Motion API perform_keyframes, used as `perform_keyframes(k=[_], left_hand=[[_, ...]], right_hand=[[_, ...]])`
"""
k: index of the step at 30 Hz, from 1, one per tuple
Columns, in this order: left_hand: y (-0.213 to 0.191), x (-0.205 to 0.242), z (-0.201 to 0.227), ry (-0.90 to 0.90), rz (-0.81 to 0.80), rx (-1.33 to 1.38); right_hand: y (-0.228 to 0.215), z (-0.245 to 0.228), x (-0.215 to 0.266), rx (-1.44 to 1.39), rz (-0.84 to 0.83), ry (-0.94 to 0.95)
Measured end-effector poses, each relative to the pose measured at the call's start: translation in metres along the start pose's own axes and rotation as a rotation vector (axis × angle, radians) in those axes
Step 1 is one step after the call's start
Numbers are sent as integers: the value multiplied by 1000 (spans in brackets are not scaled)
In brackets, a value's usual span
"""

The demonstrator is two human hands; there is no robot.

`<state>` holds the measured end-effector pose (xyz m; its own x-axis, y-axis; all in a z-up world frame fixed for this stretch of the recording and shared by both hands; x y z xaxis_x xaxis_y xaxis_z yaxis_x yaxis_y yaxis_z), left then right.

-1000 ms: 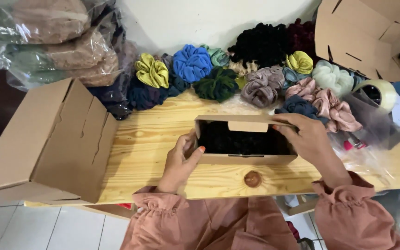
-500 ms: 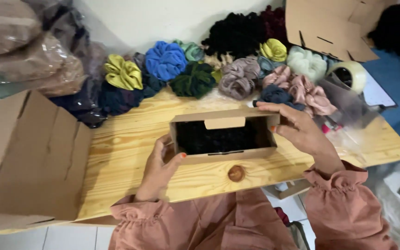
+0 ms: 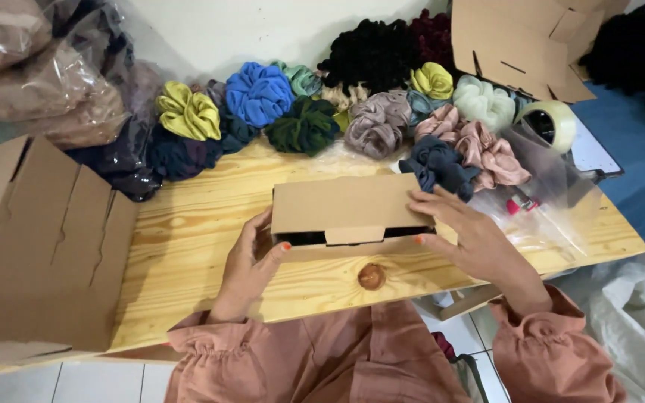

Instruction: Trimming threads from fabric scrunchies and packing them into individual cardboard boxes

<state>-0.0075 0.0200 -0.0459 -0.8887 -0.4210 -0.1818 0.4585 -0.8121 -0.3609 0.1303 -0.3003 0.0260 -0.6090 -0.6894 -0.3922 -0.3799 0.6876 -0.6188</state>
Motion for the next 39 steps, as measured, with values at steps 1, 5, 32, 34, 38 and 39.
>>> perform_keyframes(k=[1,5,32,34,38,39], left_hand=[[0,0,1,17,-9,-8],[0,1,-1,-8,-10,10],[-4,3,7,-41,-46,-23],[-3,2,2,-27,-33,-18],[-3,4,8,-24,-36,-30],[-3,4,9,-38,-38,-36]], right_hand=[[2,2,2,117,21,-46],[20,-14,-11,218,39,-144],[47,-34,-19,420,110,-337],[50,-34,-18,464,118,-337],[56,-22,-13,548,104,-382],[58,-20,-12,552,104,-399]])
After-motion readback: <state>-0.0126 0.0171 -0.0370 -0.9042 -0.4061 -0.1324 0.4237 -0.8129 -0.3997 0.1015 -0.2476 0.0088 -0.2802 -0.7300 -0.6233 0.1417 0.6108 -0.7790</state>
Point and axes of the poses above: each hand's wrist, its own x-axis away from the middle knuckle, its own y-axis out of the palm, z = x × y, the point moved 4 cm from there along -x, towards the middle knuckle, and after that the axes turned 10 degrees about -x, right-handed, at the moved point
